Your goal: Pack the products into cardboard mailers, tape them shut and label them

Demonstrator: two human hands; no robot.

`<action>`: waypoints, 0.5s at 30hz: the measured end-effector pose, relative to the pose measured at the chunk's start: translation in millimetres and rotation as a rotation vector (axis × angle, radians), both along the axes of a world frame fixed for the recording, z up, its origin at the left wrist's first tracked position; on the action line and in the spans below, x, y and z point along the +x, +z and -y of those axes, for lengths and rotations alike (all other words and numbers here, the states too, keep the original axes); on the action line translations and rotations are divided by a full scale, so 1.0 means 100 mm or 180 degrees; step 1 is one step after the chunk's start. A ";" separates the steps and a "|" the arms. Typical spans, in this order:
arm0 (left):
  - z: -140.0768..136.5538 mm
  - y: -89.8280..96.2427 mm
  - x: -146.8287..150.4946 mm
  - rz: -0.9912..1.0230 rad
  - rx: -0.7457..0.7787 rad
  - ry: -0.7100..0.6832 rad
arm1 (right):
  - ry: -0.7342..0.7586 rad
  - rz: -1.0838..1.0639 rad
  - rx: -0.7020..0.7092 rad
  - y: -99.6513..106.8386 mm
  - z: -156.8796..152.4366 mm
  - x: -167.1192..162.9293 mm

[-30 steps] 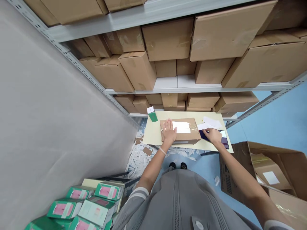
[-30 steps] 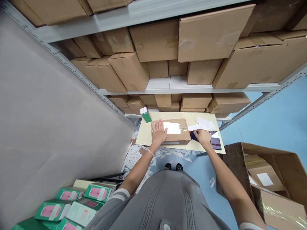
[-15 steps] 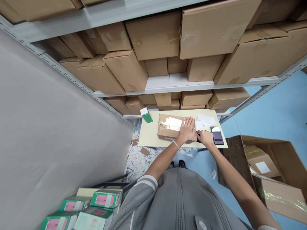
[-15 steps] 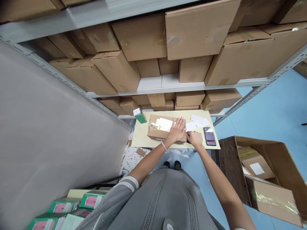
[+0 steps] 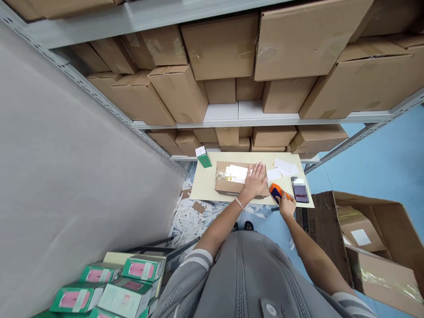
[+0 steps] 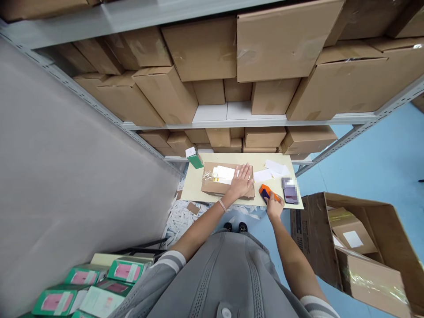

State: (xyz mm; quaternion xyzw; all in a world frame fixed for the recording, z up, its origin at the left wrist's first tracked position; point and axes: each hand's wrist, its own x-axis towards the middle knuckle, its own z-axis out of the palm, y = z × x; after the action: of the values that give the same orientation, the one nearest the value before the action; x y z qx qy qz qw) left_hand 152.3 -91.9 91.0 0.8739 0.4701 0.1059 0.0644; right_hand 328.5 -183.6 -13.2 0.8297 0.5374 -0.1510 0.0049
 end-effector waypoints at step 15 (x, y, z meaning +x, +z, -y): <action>0.05 -0.01 0.01 0.0014 0.0059 0.0001 | 0.0049 -0.0089 -0.0646 0.02 -0.13 -0.01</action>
State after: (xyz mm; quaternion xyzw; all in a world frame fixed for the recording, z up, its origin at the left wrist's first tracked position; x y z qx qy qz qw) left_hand 153.2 -97.0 90.1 0.8741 0.4690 0.1122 0.0573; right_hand 328.0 -170.4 -11.3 0.8186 0.5257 -0.2161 0.0826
